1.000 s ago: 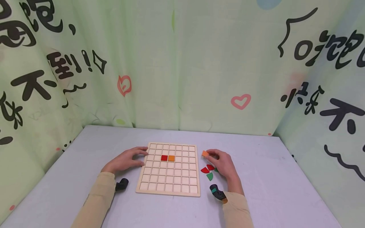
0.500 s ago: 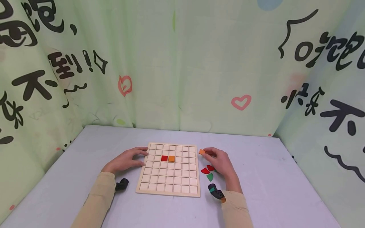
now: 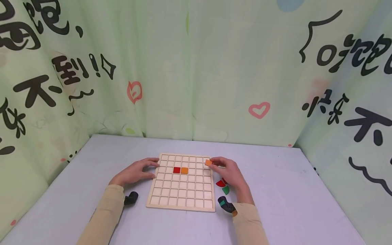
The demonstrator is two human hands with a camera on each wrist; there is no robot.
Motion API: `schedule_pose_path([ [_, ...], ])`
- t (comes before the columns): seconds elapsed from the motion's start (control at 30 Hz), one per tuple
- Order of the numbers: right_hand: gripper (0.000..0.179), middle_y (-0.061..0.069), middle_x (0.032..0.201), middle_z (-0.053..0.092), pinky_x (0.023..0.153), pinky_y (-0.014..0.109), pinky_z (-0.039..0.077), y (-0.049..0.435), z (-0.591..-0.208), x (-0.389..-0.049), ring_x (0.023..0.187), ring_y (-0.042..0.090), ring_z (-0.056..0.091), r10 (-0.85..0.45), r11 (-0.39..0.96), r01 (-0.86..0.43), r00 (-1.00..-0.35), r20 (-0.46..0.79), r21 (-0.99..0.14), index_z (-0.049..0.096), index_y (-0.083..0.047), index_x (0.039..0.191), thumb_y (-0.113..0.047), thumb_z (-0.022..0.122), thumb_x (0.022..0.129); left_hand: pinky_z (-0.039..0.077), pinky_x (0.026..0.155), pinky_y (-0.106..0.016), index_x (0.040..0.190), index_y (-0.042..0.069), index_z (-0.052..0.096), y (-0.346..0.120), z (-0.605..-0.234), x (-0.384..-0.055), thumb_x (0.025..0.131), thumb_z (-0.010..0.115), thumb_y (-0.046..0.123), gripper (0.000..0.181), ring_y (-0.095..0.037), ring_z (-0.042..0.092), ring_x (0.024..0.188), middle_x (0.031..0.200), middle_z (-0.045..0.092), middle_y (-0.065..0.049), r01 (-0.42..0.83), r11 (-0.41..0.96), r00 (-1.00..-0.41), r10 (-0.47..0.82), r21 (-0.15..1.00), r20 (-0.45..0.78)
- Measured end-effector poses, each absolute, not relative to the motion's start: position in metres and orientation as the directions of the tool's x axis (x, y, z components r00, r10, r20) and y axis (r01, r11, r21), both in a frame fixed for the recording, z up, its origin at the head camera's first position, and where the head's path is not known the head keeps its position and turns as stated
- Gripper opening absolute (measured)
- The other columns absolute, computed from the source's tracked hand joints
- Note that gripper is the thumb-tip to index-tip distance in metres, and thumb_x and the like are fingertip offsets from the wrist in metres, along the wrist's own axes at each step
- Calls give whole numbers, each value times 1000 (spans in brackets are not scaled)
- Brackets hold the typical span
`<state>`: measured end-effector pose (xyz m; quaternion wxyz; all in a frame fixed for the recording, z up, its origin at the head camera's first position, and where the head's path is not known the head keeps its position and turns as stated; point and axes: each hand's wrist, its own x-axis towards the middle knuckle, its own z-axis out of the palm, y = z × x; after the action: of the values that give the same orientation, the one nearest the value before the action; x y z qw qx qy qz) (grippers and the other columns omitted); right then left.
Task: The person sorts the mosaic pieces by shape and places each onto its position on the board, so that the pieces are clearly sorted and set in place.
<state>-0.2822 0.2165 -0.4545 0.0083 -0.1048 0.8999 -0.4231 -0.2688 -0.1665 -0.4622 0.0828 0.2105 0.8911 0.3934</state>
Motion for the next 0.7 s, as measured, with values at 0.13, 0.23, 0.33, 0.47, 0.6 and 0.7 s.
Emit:
schedule_pose_path([
  [0.13, 44, 7, 124, 65, 102, 52, 45, 210, -452, -283, 121, 31, 54, -218, 612, -192, -973, 70, -767, 66, -13, 125, -40, 70, 90, 31, 115, -46, 124, 7, 65, -167, -463, -270, 87, 75, 20, 41, -30, 34, 141, 149, 45, -6, 311, 606, -898, 439, 732, 19],
  [0.23, 44, 5, 123, 65, 102, 52, 44, 206, -451, -284, 122, 30, 54, -236, 597, -203, -969, 72, -776, 66, -14, 124, -41, 71, 89, 31, 115, -45, 124, 7, 65, -167, -463, -270, 87, 75, 20, 41, -30, 34, 141, 149, 45, -6, 308, 607, -899, 437, 733, 16],
  [0.33, 44, 4, 121, 66, 103, 52, 43, 203, -451, -285, 122, 30, 54, -252, 572, -214, -964, 78, -792, 67, -13, 123, -40, 72, 88, 31, 115, -45, 124, 7, 65, -167, -464, -270, 87, 75, 20, 41, -30, 34, 141, 149, 45, -6, 309, 606, -899, 438, 733, 16],
  [0.47, 43, 3, 119, 67, 103, 53, 43, 198, -451, -285, 121, 31, 55, -272, 558, -231, -958, 87, -797, 68, -14, 121, -40, 73, 88, 31, 115, -45, 124, 7, 65, -167, -463, -270, 87, 75, 19, 41, -30, 34, 141, 149, 45, -6, 309, 609, -899, 438, 731, 15],
  [0.6, 38, 4, 121, 66, 101, 51, 45, 193, -452, -285, 119, 30, 56, -300, 564, -261, -949, 99, -783, 69, -15, 120, -37, 72, 89, 31, 115, -45, 124, 6, 65, -166, -462, -270, 87, 75, 19, 41, -30, 34, 141, 149, 45, -6, 302, 613, -901, 433, 730, 10],
  [0.7, 33, 3, 123, 65, 99, 49, 47, 190, -453, -285, 115, 28, 58, -318, 581, -280, -942, 104, -764, 70, -16, 118, -33, 72, 90, 31, 115, -45, 125, 6, 65, -166, -461, -269, 87, 75, 19, 41, -30, 34, 141, 149, 44, -7, 304, 614, -901, 435, 729, 10],
])
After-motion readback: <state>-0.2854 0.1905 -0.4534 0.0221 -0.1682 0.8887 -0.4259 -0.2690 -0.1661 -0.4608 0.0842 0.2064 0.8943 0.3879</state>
